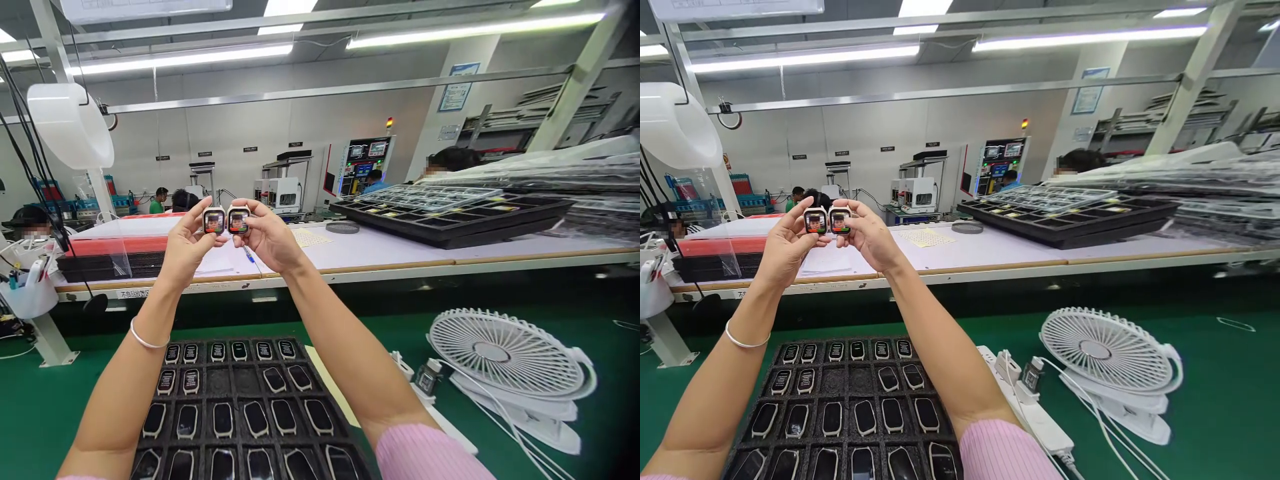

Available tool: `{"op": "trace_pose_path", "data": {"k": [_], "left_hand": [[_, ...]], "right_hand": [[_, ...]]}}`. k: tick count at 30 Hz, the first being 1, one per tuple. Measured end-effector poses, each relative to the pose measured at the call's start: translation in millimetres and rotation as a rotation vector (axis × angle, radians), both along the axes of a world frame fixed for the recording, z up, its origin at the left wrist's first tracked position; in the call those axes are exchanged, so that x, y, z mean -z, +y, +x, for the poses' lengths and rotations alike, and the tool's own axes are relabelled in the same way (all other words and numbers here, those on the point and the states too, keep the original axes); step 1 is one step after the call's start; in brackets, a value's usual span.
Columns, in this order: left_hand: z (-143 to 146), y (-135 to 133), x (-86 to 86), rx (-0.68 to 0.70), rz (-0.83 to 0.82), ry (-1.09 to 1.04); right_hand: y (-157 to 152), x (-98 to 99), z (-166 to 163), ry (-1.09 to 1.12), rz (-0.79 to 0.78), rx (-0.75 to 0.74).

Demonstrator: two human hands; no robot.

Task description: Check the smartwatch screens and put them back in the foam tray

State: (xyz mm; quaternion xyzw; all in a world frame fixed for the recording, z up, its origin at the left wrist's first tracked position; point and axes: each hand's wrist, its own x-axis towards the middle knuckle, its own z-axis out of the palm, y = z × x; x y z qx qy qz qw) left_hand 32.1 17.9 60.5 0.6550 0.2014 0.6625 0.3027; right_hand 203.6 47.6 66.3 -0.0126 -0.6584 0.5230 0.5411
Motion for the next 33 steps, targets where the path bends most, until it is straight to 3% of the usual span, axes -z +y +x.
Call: {"op": "trace_pose_path", "data": {"k": [10, 14, 18, 26, 33], "left_hand": [[10.3, -6.5, -4.4, -0.063, 0.043, -0.037], [12.7, -16.6, 4.5, -0.076, 0.038, -0.013], [10.4, -35.9, 41.8, -0.061, -0.104, 0.003], [-3.6, -97.7, 145.4, 0.012, -0.628, 0.072], [-11.6, -122.3, 191.6, 0.053, -0.862, 0.112]], "right_hand": [[-4.3, -2.0, 3.4, -0.036, 0.054, 0.041], [-13.0, 9.7, 6.1, -0.057, 0.029, 0.061], [-29.6, 49.5, 9.7, -0.099, -0.067, 0.027], [-80.9, 164.7, 15.1, -0.185, -0.454, -0.117], [-108.0, 216.3, 14.6, -0.237, -0.727, -0.221]]}}
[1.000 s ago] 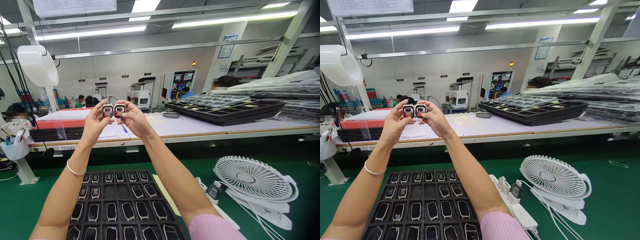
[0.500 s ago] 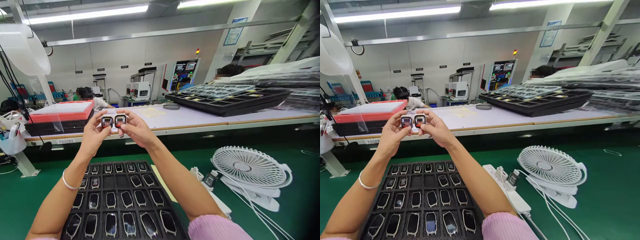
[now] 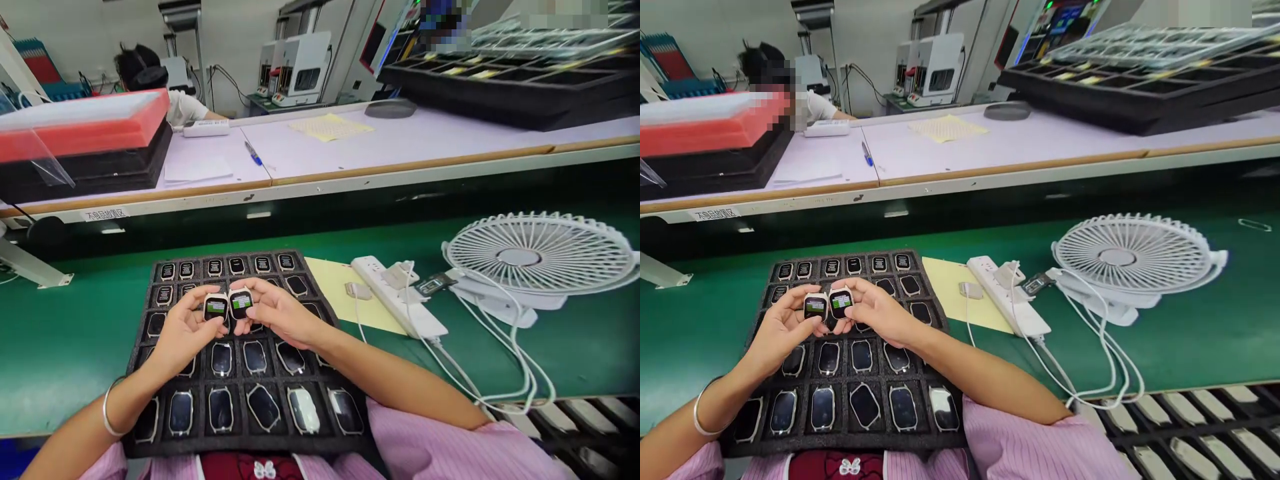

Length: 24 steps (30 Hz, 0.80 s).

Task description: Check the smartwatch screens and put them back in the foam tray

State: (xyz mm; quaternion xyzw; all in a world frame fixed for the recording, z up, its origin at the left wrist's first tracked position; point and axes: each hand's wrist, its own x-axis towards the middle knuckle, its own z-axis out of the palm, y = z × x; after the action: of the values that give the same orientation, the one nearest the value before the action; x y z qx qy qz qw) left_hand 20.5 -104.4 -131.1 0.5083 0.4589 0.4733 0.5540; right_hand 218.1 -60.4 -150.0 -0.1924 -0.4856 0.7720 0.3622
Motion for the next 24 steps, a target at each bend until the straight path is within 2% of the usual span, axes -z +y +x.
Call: {"op": "trace_pose_path", "data": {"k": [6, 16, 24], "left_hand": [[3.0, -1.1, 15.1, -0.040, -0.086, 0.060], [2.4, 0.7, 18.2, 0.001, -0.089, 0.032], [0.4, 2.7, 19.9, 0.010, -0.089, 0.014]], "right_hand": [[-4.1, 18.0, -0.4, -0.036, -0.087, 0.008], [-2.4, 26.7, 1.3, 0.000, -0.124, 0.038], [-1.5, 29.3, -1.4, -0.019, -0.078, 0.071]]}}
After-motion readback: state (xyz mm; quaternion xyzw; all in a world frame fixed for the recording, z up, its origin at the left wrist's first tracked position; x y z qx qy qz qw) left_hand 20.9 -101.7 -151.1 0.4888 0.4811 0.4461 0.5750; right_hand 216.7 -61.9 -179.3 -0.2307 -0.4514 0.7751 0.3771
